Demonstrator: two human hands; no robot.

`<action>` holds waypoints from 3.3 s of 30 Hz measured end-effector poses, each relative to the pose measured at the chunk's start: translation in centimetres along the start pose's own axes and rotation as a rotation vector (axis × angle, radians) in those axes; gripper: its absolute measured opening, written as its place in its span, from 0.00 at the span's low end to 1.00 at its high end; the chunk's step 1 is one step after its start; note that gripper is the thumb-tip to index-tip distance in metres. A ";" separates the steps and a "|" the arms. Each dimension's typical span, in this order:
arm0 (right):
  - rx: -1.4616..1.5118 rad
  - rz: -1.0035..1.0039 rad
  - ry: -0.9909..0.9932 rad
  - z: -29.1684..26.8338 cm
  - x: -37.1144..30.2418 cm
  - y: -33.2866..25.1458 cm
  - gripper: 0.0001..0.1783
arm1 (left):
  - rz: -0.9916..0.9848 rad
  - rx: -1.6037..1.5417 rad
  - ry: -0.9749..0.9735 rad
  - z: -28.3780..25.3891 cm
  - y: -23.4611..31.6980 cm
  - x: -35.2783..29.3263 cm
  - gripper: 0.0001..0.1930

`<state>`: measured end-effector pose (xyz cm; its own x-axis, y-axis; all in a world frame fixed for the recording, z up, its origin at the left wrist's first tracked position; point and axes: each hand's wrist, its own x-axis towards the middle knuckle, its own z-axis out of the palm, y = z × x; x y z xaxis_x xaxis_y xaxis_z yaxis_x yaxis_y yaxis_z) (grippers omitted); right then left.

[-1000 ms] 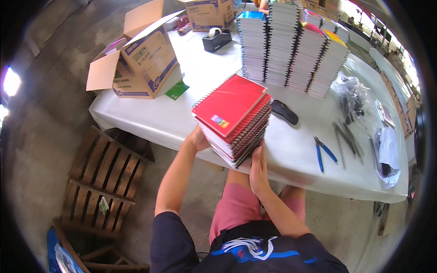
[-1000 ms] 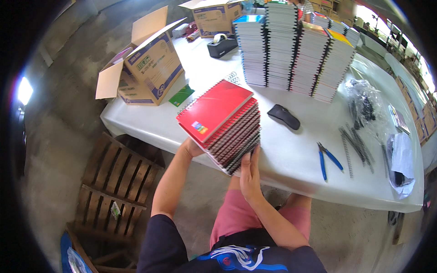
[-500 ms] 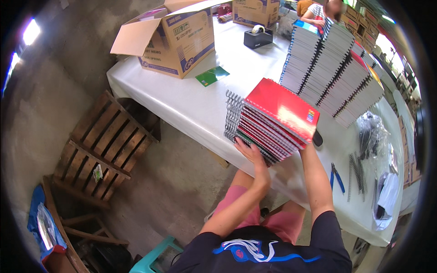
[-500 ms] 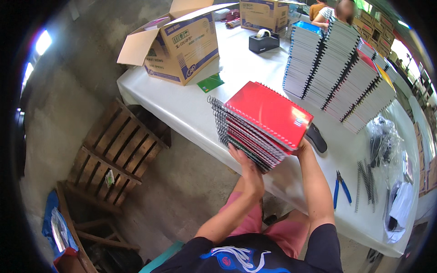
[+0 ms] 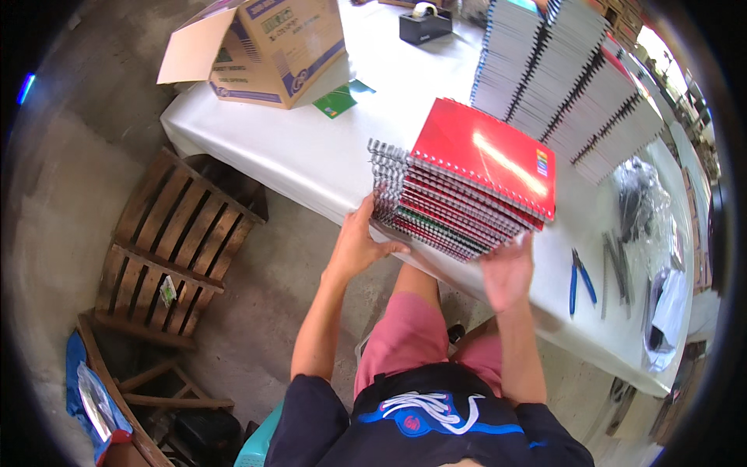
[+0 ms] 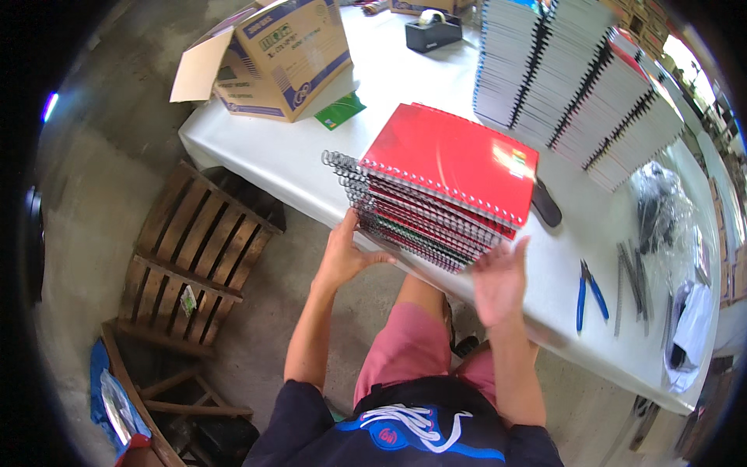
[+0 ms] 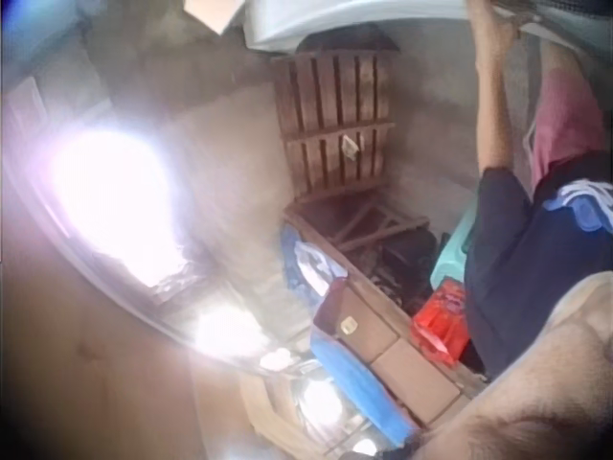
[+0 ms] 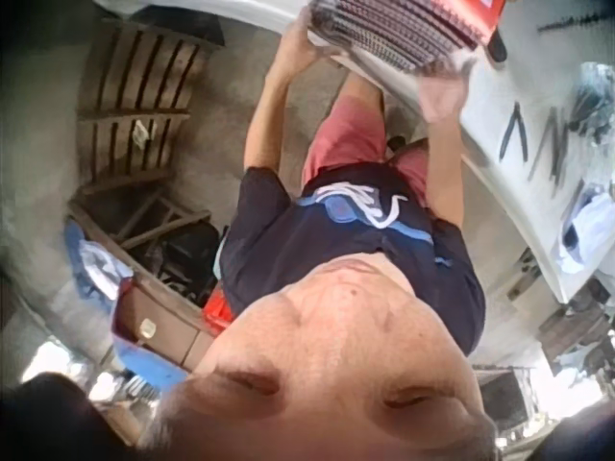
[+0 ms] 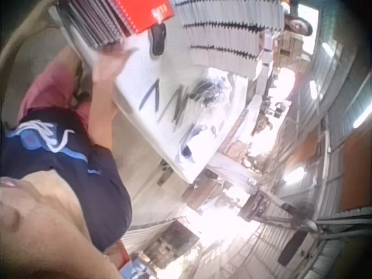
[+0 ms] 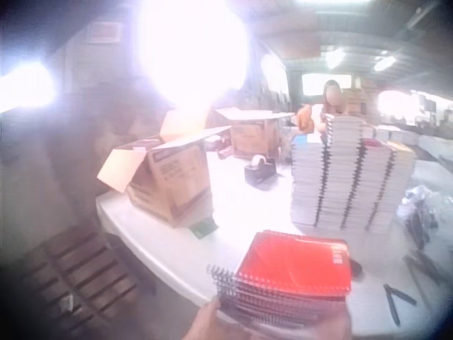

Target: The person assembles spiral notebooks by cutting wire coils using pliers, stacking notebooks, and placing them into a cardboard box.

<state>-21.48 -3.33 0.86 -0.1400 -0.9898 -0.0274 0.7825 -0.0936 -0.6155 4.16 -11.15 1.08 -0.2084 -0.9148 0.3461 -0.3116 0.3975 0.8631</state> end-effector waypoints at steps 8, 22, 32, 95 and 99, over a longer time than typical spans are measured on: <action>-0.279 0.175 0.078 1.1 2.7 -1.3 0.25 | -0.121 0.050 0.149 3.5 0.0 -4.1 0.42; -0.252 -0.133 -0.244 5.8 6.3 -7.0 0.47 | 0.174 -0.462 0.339 3.0 6.2 3.4 0.46; -0.447 -0.075 -0.292 5.9 7.2 -6.4 0.51 | -0.315 -1.274 0.183 6.5 -1.5 6.2 0.34; -1.100 -0.715 0.710 6.3 2.7 6.3 0.36 | -0.289 -0.760 -0.221 4.6 -1.1 7.6 0.25; -1.673 -0.816 0.586 1.2 -0.4 0.2 0.36 | -0.322 -1.193 0.046 1.5 -2.8 4.0 0.35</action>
<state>-20.52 -3.05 1.63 -0.5400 -0.5837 0.6063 -0.7862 0.0927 -0.6110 2.81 -15.79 -0.50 -0.2385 -0.9700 0.0474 0.7024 -0.1386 0.6981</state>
